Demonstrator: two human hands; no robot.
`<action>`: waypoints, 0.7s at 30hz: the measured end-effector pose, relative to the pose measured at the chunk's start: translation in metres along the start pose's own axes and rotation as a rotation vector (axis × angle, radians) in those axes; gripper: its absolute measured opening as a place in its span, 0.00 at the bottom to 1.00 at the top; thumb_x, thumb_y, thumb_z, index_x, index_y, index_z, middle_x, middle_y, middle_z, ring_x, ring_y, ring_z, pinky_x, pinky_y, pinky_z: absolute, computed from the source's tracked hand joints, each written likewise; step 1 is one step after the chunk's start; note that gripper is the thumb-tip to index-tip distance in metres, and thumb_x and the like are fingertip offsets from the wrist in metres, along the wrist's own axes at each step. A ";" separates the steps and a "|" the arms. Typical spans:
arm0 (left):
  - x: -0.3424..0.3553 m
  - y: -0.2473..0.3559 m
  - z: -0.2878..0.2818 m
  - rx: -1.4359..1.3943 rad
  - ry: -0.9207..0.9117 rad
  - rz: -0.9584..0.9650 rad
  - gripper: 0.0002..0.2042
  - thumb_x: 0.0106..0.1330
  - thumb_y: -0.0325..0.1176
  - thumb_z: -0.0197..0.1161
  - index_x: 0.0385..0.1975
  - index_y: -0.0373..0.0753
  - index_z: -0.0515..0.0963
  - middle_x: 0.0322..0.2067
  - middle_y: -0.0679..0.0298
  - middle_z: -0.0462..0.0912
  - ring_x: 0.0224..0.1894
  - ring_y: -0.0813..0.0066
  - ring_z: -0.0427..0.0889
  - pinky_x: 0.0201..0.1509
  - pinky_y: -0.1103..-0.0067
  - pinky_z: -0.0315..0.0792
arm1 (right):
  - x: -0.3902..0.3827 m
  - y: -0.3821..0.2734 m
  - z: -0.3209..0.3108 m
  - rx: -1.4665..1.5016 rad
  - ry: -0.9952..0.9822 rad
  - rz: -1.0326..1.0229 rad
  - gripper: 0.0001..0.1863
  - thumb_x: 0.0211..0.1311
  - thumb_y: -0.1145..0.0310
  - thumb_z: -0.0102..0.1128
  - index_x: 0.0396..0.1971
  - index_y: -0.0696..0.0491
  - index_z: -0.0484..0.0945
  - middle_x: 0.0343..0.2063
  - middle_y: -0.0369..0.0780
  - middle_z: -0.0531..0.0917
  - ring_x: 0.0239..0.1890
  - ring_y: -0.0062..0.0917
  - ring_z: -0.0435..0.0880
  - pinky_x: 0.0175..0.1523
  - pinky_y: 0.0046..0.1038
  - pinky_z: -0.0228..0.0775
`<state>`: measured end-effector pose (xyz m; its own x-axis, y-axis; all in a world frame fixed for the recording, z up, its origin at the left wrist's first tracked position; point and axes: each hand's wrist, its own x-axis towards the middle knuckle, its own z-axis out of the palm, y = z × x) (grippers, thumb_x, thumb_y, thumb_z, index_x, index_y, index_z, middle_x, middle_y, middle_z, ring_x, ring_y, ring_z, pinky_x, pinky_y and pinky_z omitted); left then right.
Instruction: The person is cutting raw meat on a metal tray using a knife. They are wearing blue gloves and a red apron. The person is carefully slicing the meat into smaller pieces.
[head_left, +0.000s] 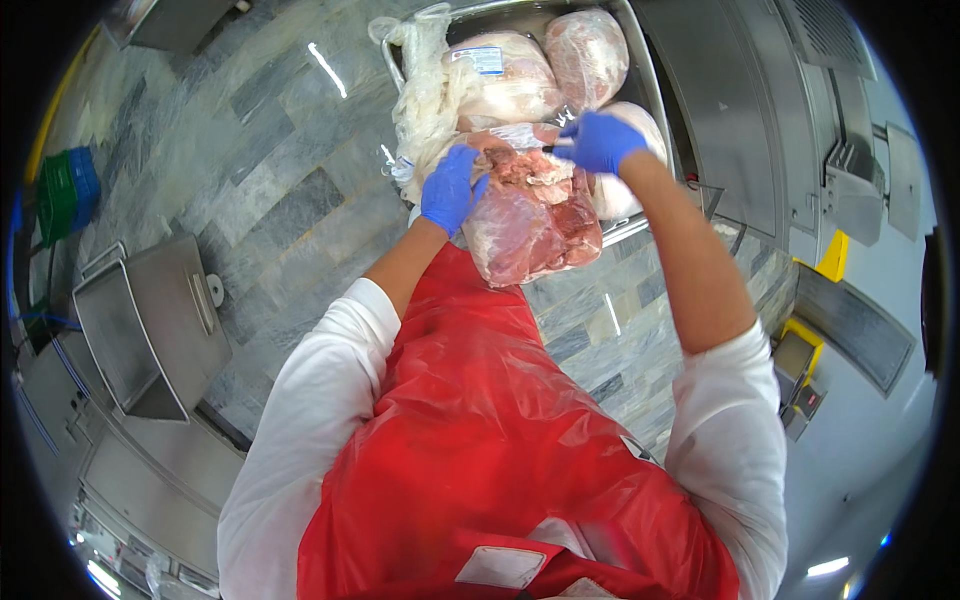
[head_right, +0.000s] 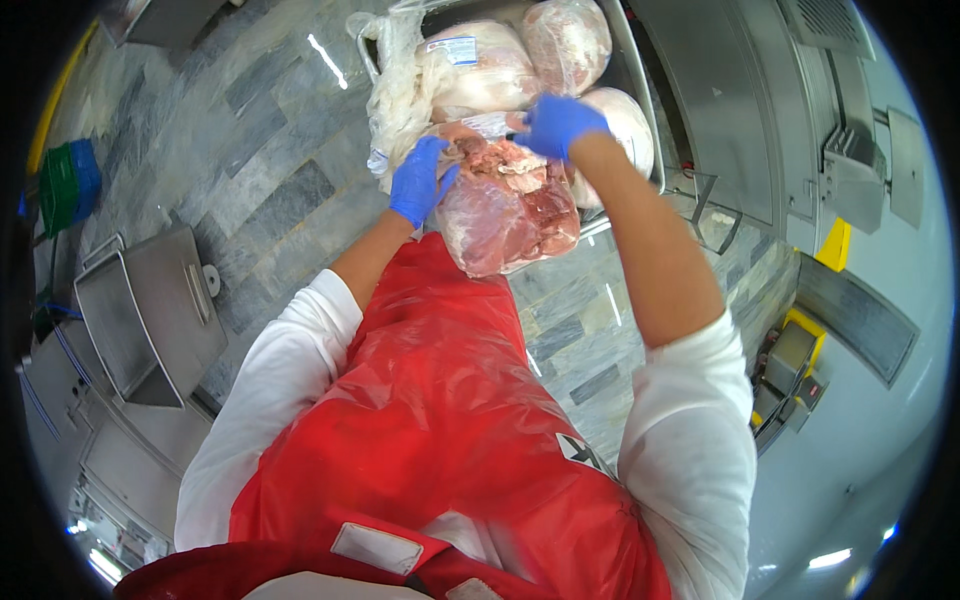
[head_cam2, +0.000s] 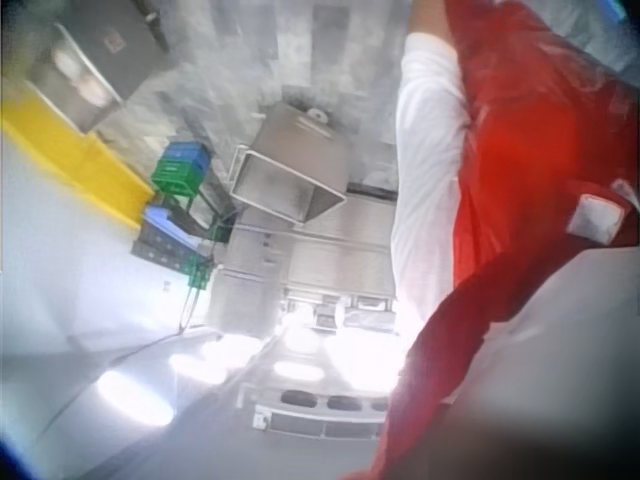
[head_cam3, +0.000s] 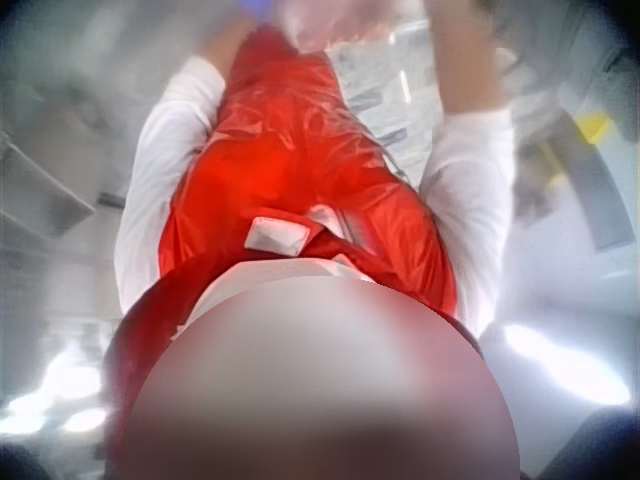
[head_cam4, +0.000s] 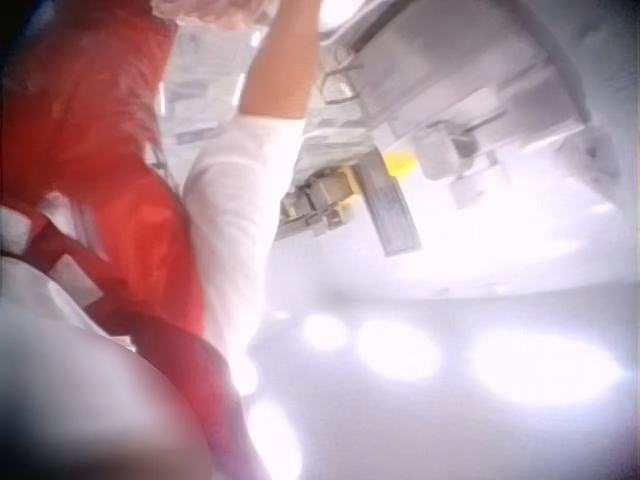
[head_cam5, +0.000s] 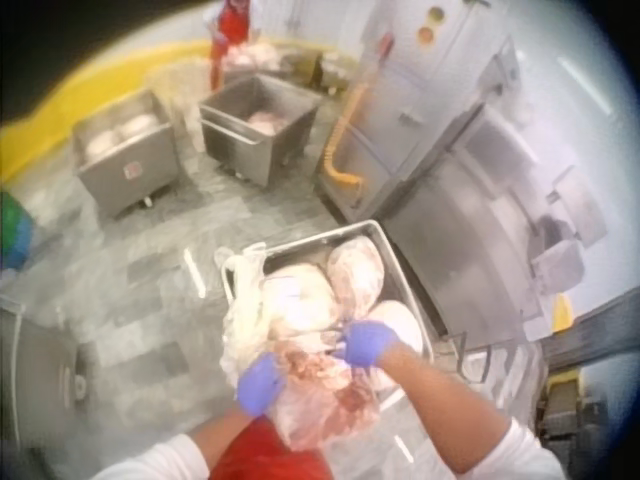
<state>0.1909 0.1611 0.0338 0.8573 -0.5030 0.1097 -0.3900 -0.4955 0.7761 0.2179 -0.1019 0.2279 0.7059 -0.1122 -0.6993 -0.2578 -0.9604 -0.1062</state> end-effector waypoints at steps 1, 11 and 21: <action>0.001 0.000 -0.001 0.024 -0.079 0.018 0.17 0.71 0.40 0.67 0.55 0.40 0.79 0.51 0.49 0.83 0.53 0.46 0.84 0.55 0.58 0.79 | -0.020 0.017 0.035 0.015 0.104 0.015 0.29 0.67 0.40 0.63 0.54 0.49 0.87 0.48 0.48 0.90 0.50 0.44 0.90 0.56 0.45 0.81; 0.023 -0.017 0.020 0.380 -0.516 0.203 0.11 0.72 0.33 0.56 0.50 0.37 0.76 0.46 0.46 0.84 0.45 0.47 0.88 0.47 0.56 0.82 | -0.225 -0.006 0.209 0.513 0.327 0.294 0.30 0.72 0.56 0.65 0.72 0.37 0.75 0.45 0.52 0.89 0.45 0.51 0.90 0.49 0.45 0.82; 0.076 0.001 -0.002 0.173 -0.733 0.209 0.12 0.71 0.36 0.56 0.43 0.40 0.85 0.41 0.46 0.88 0.45 0.41 0.87 0.51 0.54 0.79 | -0.194 -0.010 0.191 0.347 0.386 0.168 0.25 0.75 0.55 0.57 0.69 0.38 0.76 0.41 0.50 0.89 0.40 0.49 0.89 0.45 0.50 0.81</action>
<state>0.2567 0.1235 0.0444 0.3430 -0.9074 -0.2427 -0.6173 -0.4125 0.6699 -0.0425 -0.0218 0.2296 0.8105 -0.4048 -0.4233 -0.5440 -0.7882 -0.2879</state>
